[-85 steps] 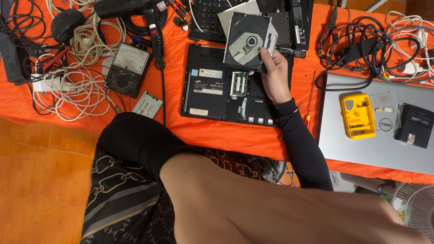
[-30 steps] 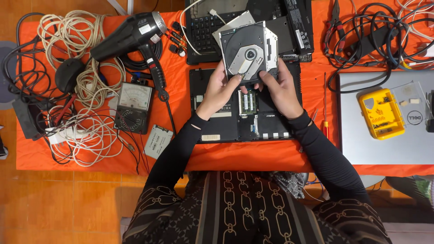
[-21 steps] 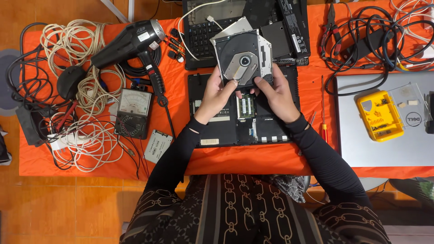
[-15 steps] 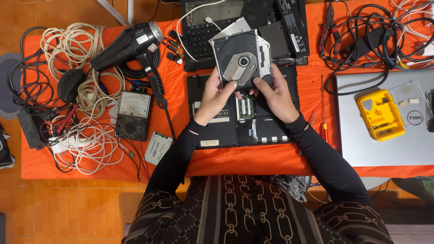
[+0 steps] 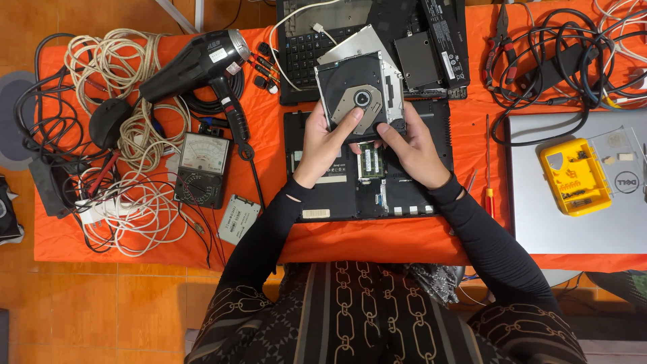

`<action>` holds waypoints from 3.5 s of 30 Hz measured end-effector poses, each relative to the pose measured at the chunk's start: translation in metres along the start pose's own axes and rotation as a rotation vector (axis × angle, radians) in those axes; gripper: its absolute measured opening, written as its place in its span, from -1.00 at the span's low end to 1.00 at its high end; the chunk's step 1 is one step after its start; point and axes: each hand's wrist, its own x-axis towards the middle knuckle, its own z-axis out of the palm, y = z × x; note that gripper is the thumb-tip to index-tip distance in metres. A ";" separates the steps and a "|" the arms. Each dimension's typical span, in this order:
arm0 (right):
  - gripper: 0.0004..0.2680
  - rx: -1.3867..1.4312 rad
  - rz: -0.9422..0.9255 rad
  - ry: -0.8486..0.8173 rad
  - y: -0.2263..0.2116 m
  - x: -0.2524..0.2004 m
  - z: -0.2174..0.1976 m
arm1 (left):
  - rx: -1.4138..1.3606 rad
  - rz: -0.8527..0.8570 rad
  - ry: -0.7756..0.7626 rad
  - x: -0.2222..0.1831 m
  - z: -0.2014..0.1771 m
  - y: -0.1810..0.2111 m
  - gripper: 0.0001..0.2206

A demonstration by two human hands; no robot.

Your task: Testing and cleaning a laptop disk drive component using a multimeter and hair dryer.

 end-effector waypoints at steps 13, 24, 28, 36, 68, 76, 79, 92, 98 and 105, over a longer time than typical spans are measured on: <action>-0.70 -0.014 -0.033 -0.012 0.000 0.001 -0.003 | -0.039 0.046 -0.043 0.000 0.000 -0.002 -0.64; -0.74 -0.009 -0.033 0.029 0.001 0.001 -0.007 | -0.070 0.065 -0.143 -0.001 -0.008 -0.015 -0.56; -0.74 -0.034 -0.034 0.025 -0.001 0.001 -0.006 | -0.087 0.055 -0.119 -0.001 -0.003 -0.007 -0.58; -0.73 0.013 -0.057 -0.012 -0.003 0.000 -0.003 | -0.049 0.074 -0.061 -0.002 -0.002 -0.005 -0.63; -0.78 -1.051 -0.419 0.284 -0.017 -0.008 0.008 | 0.394 0.077 -0.004 -0.009 -0.004 -0.010 -0.63; -0.78 -1.044 -0.494 0.228 -0.030 -0.006 0.015 | 0.393 0.143 -0.060 -0.010 -0.002 -0.012 -0.67; -0.79 -1.056 -0.498 0.237 -0.028 -0.007 0.016 | 0.394 0.101 -0.005 -0.008 -0.005 -0.014 -0.68; -0.78 -1.039 -0.513 0.204 -0.029 -0.006 0.015 | 0.408 0.058 -0.055 -0.009 -0.002 -0.017 -0.65; -0.79 -1.043 -0.450 0.256 -0.021 -0.005 0.009 | 0.376 0.173 0.005 -0.007 -0.003 -0.010 -0.57; -0.75 -1.010 -0.415 0.251 -0.023 -0.005 0.009 | 0.357 0.100 -0.055 -0.009 -0.004 -0.013 -0.62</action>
